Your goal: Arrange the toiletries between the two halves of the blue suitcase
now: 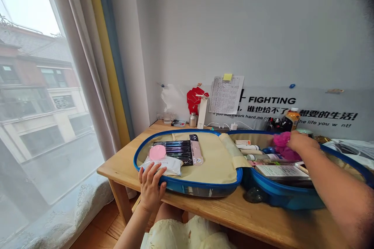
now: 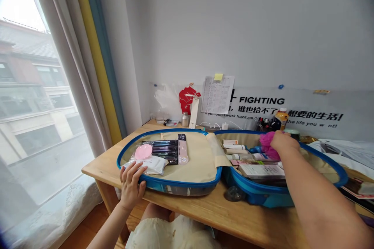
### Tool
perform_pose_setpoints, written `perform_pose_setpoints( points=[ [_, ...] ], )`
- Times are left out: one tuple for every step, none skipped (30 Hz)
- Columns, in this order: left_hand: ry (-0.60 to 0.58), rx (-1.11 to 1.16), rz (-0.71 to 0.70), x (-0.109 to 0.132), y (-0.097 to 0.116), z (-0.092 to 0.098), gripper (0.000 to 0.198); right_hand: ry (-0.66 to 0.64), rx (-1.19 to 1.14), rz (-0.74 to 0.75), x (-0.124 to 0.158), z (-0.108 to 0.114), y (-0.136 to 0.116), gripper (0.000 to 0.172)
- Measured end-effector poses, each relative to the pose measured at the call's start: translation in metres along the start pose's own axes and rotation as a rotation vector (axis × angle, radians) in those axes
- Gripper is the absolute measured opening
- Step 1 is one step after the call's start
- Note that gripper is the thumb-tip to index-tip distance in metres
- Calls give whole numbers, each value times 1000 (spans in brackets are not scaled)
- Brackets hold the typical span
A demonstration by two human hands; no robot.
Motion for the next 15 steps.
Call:
perform_pose_setpoints(
  points=[
    [-6,0,7,-1,-2,-2,35,-11,-18,-29,1,5,-2,43],
    [-14,0,15,-3,-4,-4,37,-16,-44,-49,3,12,-5,48],
    [-20,1,29,-4,-5,-6,38,-14,-77,-51,4,19,-11,52],
    [-28,3,45,-4,-4,-7,38,-4,-115,-32,5,27,-19,54],
    [-35,5,60,-3,-3,-8,39,8,-159,2,7,35,-30,54],
    [-35,8,73,-1,-1,-9,40,21,-208,47,9,43,-44,52],
    [-28,12,85,1,1,-9,42,32,-259,98,13,49,-60,50],
    [-15,17,95,3,4,-8,45,37,-314,154,19,55,-78,48],
    [0,23,103,6,7,-8,48,36,-371,212,26,59,-98,46],
    [14,30,107,9,9,-8,51,24,-428,273,35,61,-120,44],
    [24,36,113,11,11,-8,52,-2,-487,341,47,61,-144,42],
    [28,41,116,13,12,-9,53,-38,-543,410,60,59,-168,39],
    [29,44,116,15,13,-9,54,-74,-596,484,77,57,-193,37],
    [30,45,114,16,14,-10,54,-115,-644,563,95,53,-218,35],
    [30,44,110,16,14,-10,53,-153,-687,635,114,50,-241,33]
  ],
)
Point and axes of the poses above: each hand's wrist, its own x-axis away from the middle knuckle, its own z-axis out of the back of the hand, y = z × x, the point moved 5 cm from there along -x, towards the middle knuckle
